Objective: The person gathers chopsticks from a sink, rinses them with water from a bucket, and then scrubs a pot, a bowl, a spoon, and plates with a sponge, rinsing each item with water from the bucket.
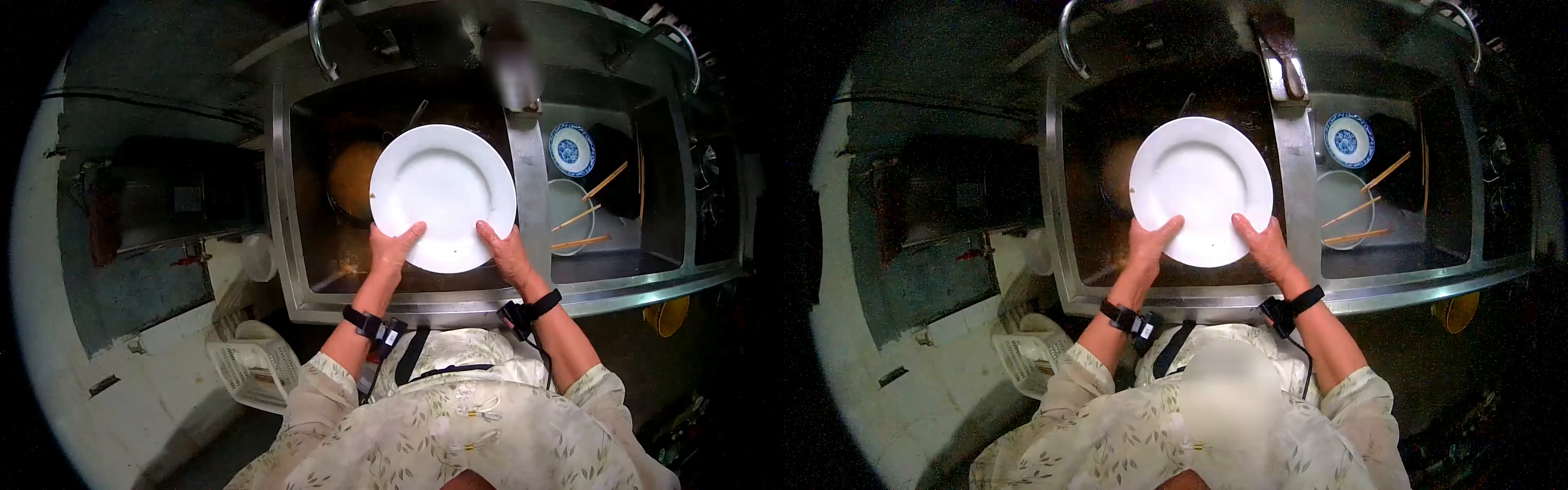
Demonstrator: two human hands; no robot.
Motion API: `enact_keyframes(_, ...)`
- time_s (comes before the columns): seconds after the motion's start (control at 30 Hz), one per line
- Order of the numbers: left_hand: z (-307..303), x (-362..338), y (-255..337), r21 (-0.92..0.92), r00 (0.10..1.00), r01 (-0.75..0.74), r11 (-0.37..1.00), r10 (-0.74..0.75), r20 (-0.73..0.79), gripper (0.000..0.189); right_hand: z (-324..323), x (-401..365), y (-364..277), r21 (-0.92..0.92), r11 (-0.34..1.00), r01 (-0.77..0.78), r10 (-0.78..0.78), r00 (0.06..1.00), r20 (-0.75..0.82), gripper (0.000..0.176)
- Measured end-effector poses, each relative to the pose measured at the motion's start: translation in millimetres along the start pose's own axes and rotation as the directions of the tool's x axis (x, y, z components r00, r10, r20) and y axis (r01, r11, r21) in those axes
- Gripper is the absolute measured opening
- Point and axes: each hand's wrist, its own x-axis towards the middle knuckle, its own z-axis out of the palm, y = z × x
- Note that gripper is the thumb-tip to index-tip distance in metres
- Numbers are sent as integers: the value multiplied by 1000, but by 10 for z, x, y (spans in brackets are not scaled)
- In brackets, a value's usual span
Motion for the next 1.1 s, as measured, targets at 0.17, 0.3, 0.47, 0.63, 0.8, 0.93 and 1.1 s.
enact_keyframes(0.17,55,-39,-104,387,891,-345,855,428,-151,103,-5,12,-33,-35,999,25,-25,1000,-8,45)
enact_keyframes(0.3,-123,38,190,507,900,-250,825,391,-192,79,-2,27,42,127,990,-54,57,998,-22,46)
enact_keyframes(0.47,-341,531,56,498,747,-518,695,651,-132,22,-92,-41,130,209,964,-162,154,987,52,51)
enact_keyframes(0.63,-1059,657,-420,718,910,-337,609,14,415,28,-150,-45,33,392,859,-329,296,944,144,63)
enact_keyframes(0.8,-1253,592,-128,732,973,-103,673,-85,214,49,-210,149,11,409,874,-264,219,963,155,66)
enact_keyframes(0.93,-834,168,625,-94,887,331,939,-275,370,77,-270,320,20,351,906,-235,179,966,185,66)
enact_keyframes(1.1,-542,22,337,-12,869,282,959,-249,428,61,-337,421,199,196,958,-208,146,946,288,64)
